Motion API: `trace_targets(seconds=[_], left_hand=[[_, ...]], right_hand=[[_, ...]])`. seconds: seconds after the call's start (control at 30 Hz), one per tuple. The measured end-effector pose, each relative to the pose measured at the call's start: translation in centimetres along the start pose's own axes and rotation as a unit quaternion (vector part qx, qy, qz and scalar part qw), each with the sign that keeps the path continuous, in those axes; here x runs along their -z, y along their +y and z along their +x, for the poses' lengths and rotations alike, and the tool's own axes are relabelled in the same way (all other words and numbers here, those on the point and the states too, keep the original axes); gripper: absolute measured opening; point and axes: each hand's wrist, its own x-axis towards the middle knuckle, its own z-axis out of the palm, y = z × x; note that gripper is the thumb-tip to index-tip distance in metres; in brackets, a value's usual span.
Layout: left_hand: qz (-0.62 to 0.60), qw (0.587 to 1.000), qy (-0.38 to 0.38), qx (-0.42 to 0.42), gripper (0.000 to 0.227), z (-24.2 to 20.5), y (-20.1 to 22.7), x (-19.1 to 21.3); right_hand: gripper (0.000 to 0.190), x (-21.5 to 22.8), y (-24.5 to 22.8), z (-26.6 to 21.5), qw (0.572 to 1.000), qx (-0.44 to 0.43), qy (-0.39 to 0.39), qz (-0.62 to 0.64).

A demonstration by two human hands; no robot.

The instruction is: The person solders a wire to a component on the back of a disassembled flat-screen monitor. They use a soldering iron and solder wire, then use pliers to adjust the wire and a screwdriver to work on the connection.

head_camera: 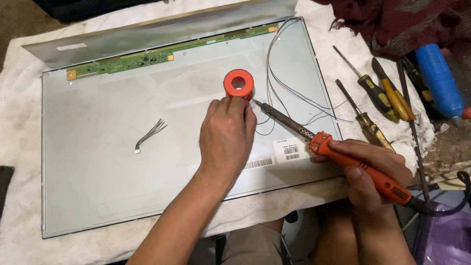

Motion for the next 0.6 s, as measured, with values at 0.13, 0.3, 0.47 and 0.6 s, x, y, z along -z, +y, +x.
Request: trace_targets(seconds=[0.13,0.3,0.47,0.6], left_hand=[[0.002,1.0,0.009,-0.015,0.003,0.0,-0.1,-0.1],[0.011,1.0,0.022,-0.007,0.003,-0.1,0.0,-0.2],[0.008,1.0,0.02,-0.007,0.003,-0.1,-0.1,-0.3],[0.003,1.0,0.016,-0.008,0.001,-0.1,-0.1,-0.2]], right_hand=[[0.033,-0.3,-0.5,0.4,1.0,0.015,-0.015,0.018],[0.032,-0.3,-1.0,0.4,1.0,-0.005,-0.018,0.021],[0.032,-0.4,-0.9,0.5,1.0,0.005,-0.017,0.026],[0.03,-0.4,-1.1,0.8,0.998,0.017,-0.034,0.048]])
